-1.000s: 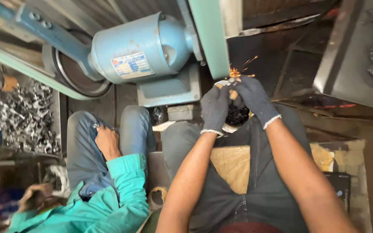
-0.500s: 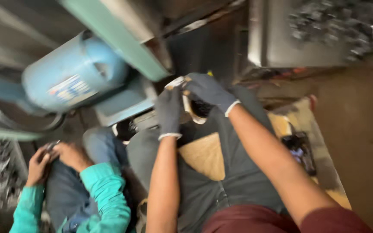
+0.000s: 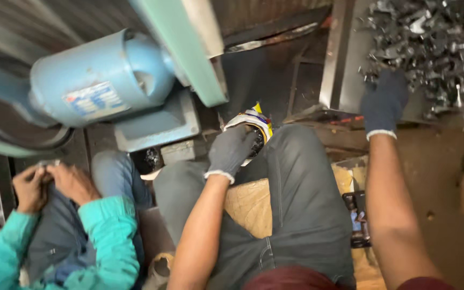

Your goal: The person sits on the floor and repeatedly presses small metal parts against a rotating grinding wheel to smooth their surfaces. They hold each part with gloved hands, rotate it to grind different edges, and place finished pieces into a nearby container.

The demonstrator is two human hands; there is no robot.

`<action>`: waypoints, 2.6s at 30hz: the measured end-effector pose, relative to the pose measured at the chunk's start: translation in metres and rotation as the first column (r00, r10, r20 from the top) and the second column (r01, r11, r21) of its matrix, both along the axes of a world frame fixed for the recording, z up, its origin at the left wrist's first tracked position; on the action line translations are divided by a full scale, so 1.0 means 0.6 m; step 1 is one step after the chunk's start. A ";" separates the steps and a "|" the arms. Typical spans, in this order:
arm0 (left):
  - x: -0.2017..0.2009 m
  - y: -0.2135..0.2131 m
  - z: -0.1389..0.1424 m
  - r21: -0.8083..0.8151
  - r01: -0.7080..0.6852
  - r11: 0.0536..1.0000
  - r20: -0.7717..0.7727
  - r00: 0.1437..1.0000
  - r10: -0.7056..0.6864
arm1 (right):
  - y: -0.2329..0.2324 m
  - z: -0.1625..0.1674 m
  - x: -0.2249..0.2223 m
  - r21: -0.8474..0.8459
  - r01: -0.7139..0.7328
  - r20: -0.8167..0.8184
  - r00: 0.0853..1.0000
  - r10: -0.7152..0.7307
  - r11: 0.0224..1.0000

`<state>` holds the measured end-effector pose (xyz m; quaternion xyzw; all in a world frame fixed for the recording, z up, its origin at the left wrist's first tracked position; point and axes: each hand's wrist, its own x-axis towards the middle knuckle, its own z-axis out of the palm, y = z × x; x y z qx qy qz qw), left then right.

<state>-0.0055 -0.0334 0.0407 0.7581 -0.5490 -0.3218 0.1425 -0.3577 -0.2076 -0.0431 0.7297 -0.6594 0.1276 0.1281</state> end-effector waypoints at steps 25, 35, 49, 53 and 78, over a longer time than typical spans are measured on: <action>-0.004 0.115 0.045 -0.268 -0.133 0.954 -0.284 0.957 0.053 | 0.333 0.094 0.304 0.189 -0.661 0.948 -0.071 -0.311 0.726; 0.027 0.090 -0.003 -0.374 -0.258 0.891 -0.215 0.958 0.188 | 0.255 0.062 0.330 0.337 -0.747 0.939 0.313 -0.143 0.573; 0.051 -0.009 -0.099 -0.336 -0.480 0.810 -0.131 0.876 0.465 | 0.124 -0.058 0.433 0.032 -0.805 0.882 0.301 0.362 0.593; 0.042 -0.017 -0.122 -0.364 -0.455 0.813 -0.103 0.887 0.450 | 0.129 -0.058 0.429 0.300 -0.742 0.943 0.324 -0.071 0.599; -0.010 0.001 -0.007 -0.069 0.037 0.997 -0.028 0.999 -0.038 | 0.012 -0.021 -0.007 0.002 -0.187 0.177 0.967 0.184 0.982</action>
